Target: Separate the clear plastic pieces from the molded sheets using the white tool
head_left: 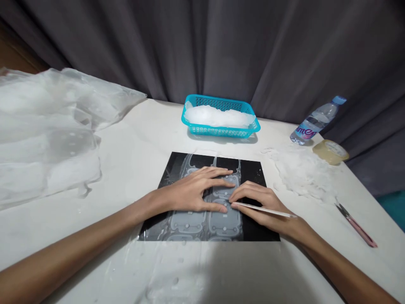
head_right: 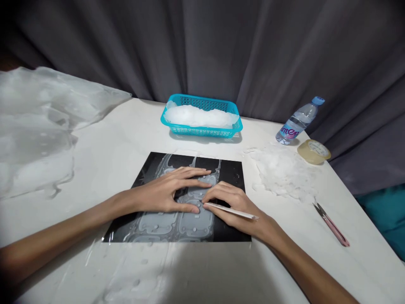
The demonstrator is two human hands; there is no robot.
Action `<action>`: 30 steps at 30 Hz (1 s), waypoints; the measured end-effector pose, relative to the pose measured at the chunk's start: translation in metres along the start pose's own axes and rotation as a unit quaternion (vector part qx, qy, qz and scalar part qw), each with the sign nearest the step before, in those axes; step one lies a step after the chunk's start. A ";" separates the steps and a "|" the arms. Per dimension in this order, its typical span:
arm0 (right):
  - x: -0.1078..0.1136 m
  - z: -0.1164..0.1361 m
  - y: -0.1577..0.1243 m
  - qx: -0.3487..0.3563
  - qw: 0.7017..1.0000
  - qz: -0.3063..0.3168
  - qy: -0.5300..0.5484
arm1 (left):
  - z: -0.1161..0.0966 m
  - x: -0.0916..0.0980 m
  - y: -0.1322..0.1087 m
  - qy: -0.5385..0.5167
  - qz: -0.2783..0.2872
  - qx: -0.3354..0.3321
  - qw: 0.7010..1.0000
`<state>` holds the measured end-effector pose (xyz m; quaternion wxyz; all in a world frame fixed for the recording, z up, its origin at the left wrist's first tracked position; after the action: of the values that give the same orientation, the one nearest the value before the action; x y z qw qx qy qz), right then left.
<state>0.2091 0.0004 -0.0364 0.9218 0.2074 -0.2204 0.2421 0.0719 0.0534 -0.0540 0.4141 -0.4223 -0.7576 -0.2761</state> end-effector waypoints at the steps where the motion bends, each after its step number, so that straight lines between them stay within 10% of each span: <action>1: -0.001 0.000 0.000 0.002 1.000 0.001 -0.003 | 0.000 0.000 0.000 -0.003 -0.004 -0.001 1.000; 30: -0.016 0.017 -0.008 0.125 0.973 0.044 -0.192 | -0.006 -0.002 -0.003 0.006 -0.018 -0.017 1.000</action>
<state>0.1958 -0.0196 -0.0330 0.8177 0.3534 -0.3699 0.2639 0.0721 0.0469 -0.0530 0.4064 -0.4140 -0.7577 -0.2989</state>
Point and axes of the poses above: each hand's wrist, its own y-axis towards the middle knuckle, its own x-axis out of the back of the hand, z = x × y, the point moved 8 cm from there along y, towards the middle knuckle, and after that the axes turned 7 degrees about y, right-handed, at the moved point
